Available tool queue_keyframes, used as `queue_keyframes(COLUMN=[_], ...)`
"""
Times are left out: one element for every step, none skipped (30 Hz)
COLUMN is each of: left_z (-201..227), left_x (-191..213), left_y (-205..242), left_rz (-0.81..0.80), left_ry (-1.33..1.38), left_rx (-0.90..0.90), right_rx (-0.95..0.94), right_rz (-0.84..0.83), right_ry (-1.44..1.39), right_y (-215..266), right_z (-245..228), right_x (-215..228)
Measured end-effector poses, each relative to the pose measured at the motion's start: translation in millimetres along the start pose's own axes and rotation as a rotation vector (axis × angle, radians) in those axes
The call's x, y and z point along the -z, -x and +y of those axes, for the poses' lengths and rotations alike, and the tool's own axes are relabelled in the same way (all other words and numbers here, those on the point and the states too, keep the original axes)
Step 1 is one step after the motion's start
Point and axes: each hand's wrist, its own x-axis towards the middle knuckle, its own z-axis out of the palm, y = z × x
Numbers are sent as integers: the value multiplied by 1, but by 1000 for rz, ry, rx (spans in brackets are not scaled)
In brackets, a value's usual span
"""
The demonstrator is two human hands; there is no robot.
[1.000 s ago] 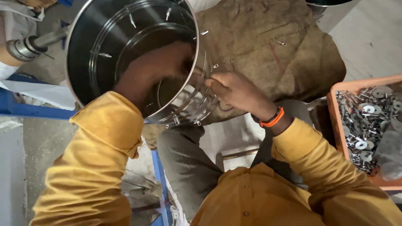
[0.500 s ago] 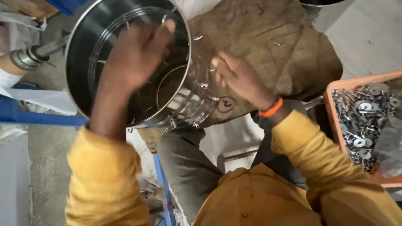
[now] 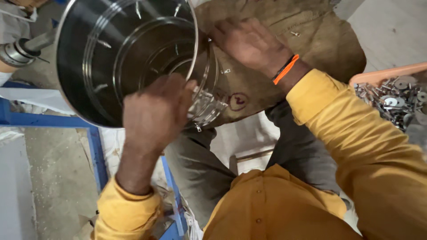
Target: The person assembles a cylindrical metal container by inserting bolts through pre-drilled holes and securing them with washers and nuts. They repeatedly reach into a nearby bin to retrieve fasteners, tighten each one by hand, and rotate the container to access different positions.
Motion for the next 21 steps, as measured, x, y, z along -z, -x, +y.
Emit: queue_keyframes(left_z=[-2,-4,-7,-10,-13,-15,-16,-16,-15,-14,-13,-11,-9,-8,-7,-6,-7,-7,-6,-6,-6], left_x=[1,3,4,5,6,5,5,5,4,2,1,-2,-5,-7,-9,-12,-13,-16,-18,-19,-20], left_y=[2,5,9,11,13,15,16,16,16,14,11,7,3,-1,-6,-10,-13,-16,-18,-18,-17], left_rz=[-5,-5,-4,-1,-4,-4,-4,1,6,13,33,51,69,74,79,80,93,103,113,105,97], left_ry=[13,27,42,54,61,67,74,68,61,56,58,64,69,71,72,74,74,78,82,80,78], left_rx=[-16,-23,-30,-38,-45,-54,-63,-50,-37,-29,-24,-18,-12,-10,-8,-6,-7,-14,-20,-12,-4], right_rx=[17,40,15,-10,-35,-62,-88,-117,-133,-150,-166,-380,-597,-805,-673,-545,-540,-541,-564,-584,-601], right_rz=[61,126,53,-17,-89,-121,-153,-185,-132,-76,-20,-71,-126,-184,-113,-45,-120,-194,-273,-353,-432], right_ry=[85,165,10,-143,-296,-313,-330,-346,-390,-429,-468,-716,-961,-1208,-1175,-1142,-1145,-1145,-1050,-956,-861], right_y=[5,7,8,6,4,4,5,8,12,19,25,35,50,60,75,91,104,118,129,137,141], right_z=[-1,-3,-4,-3,-2,0,2,4,5,5,5,-1,-12,-23,-38,-54,-70,-83,-91,-98,-104], right_x=[1,1,0,-3,-7,-11,-16,-21,-28,-34,-42,-51,-59,-70,-79,-89,-98,-106,-114,-121,-127])
